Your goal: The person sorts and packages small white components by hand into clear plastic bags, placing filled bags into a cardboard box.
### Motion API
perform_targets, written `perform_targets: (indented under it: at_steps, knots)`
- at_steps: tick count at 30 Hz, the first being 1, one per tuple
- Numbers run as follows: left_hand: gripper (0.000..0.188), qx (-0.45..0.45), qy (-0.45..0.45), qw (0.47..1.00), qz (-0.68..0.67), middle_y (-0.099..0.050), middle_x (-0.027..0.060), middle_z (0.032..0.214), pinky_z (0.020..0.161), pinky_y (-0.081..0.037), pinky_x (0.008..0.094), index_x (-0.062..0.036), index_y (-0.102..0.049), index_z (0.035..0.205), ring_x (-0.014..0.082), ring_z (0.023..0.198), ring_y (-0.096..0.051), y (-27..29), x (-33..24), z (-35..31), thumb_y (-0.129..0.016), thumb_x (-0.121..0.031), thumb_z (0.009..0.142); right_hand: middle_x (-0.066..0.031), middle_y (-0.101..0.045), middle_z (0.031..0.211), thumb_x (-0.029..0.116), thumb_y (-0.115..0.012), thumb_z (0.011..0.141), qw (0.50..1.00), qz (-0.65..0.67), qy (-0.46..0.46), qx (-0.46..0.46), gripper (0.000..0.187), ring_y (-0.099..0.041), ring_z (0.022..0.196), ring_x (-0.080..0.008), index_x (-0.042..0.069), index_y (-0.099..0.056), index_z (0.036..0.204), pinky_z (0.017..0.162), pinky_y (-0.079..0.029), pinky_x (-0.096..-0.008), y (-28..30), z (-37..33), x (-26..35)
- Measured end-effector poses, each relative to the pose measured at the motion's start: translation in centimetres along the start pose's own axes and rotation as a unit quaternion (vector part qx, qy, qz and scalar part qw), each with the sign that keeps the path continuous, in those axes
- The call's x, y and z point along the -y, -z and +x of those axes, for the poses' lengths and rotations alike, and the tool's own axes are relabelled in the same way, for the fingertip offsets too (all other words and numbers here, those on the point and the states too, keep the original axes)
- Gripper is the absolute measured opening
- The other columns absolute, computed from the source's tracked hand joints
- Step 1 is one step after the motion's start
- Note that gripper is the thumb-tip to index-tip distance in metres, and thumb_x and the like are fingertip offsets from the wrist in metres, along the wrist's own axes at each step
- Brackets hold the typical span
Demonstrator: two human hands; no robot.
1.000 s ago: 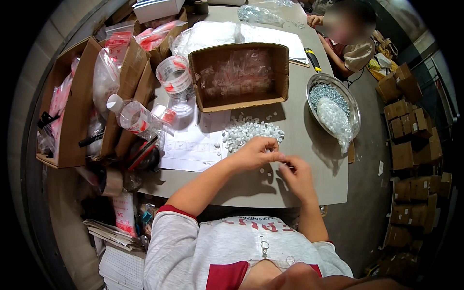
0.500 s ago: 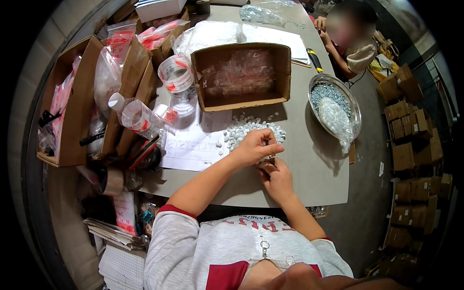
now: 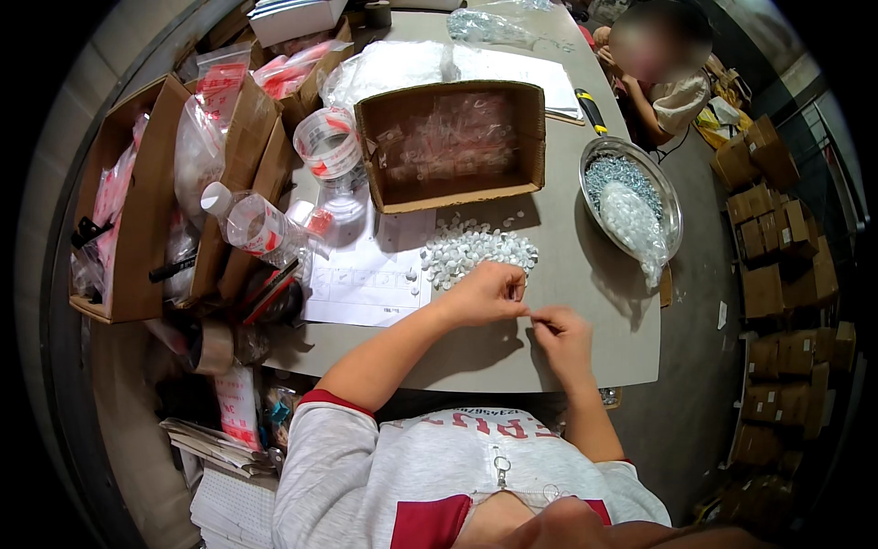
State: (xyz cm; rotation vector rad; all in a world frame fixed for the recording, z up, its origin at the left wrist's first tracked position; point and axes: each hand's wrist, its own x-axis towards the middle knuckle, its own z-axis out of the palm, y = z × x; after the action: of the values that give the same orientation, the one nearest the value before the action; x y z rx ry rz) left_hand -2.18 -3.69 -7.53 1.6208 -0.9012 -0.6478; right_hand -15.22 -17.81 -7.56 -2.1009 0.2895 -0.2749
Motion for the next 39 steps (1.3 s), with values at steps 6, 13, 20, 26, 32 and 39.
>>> perform_targets:
  at_steps: [6, 13, 20, 26, 32, 39]
  knots:
    - [0.022, 0.072, 0.014, 0.997, 0.009, -0.056, 0.0103, 0.061, 0.052, -0.043, 0.0293, 0.0013, -0.055, 0.070, 0.0170, 0.055, -0.053, -1.1, -0.9, -0.3, -0.071, -0.013, 0.063, -0.0122, -0.059, 0.093, -0.009, -0.059, 0.073, 0.975, 0.215, 0.032, 0.049, 0.018, -0.061, 0.078, -0.0159, -0.003, -0.064, 0.089, 0.069, -0.052, -0.0244, 0.9, 1.0, 2.5]
    - [0.026, 0.079, 0.003, 0.995, -0.068, -0.059, 0.0086, 0.065, 0.056, -0.043, 0.0278, 0.0017, -0.059, 0.081, 0.0132, 0.059, -0.052, -1.7, 0.6, 0.0, -0.071, -0.014, 0.063, -0.0116, -0.056, 0.101, -0.010, -0.055, 0.076, 0.969, 0.239, 0.052, 0.048, 0.021, -0.059, 0.084, -0.0165, -0.003, -0.063, 0.094, 0.073, -0.050, -0.0250, 0.5, 0.9, 2.9]
    - [0.034, 0.104, -0.033, 0.983, -0.149, -0.053, 0.0007, 0.062, 0.056, -0.040, 0.0240, 0.0008, -0.059, 0.079, 0.0077, 0.060, -0.047, -1.9, -0.6, -0.2, -0.075, -0.029, 0.069, -0.0121, -0.053, 0.107, -0.009, -0.050, 0.075, 0.970, 0.230, 0.057, 0.044, 0.025, -0.055, 0.089, -0.0169, 0.000, -0.062, 0.096, 0.075, -0.047, -0.0267, 1.6, 0.5, 3.0]
    - [0.042, 0.189, 0.014, 0.971, -0.149, -0.049, 0.0008, 0.063, 0.050, -0.035, 0.0249, 0.0008, -0.055, 0.072, 0.0081, 0.059, -0.044, -1.4, 0.2, -0.3, -0.072, -0.037, 0.072, -0.0112, -0.051, 0.108, 0.000, -0.062, 0.065, 0.967, -0.080, 0.229, 0.080, 0.024, -0.048, 0.100, -0.0285, 0.005, -0.063, 0.089, 0.078, -0.045, -0.0358, 2.0, 0.8, 4.3]
    - [0.043, 0.139, -0.039, 0.976, -0.160, -0.059, 0.0051, 0.083, 0.068, -0.043, 0.0253, 0.0006, -0.057, 0.094, 0.0117, 0.075, -0.052, -2.1, -0.8, -0.4, -0.074, -0.033, 0.071, -0.0094, -0.055, 0.103, 0.001, -0.066, 0.064, 0.963, -0.085, 0.256, 0.007, 0.016, -0.051, 0.095, -0.0281, 0.004, -0.064, 0.079, 0.077, -0.045, -0.0372, 1.8, 0.6, 3.2]
    - [0.022, -0.004, -0.207, 0.978, 0.019, -0.061, 0.0097, 0.088, 0.074, -0.046, 0.0312, -0.0028, -0.060, 0.095, 0.0228, 0.084, -0.059, -1.3, -1.0, -0.1, -0.067, -0.012, 0.076, -0.0095, -0.062, 0.081, 0.000, -0.069, 0.068, 0.992, 0.013, 0.125, -0.015, 0.010, -0.058, 0.063, -0.0202, 0.002, -0.061, 0.074, 0.055, -0.048, -0.0279, 2.8, 0.4, 2.6]
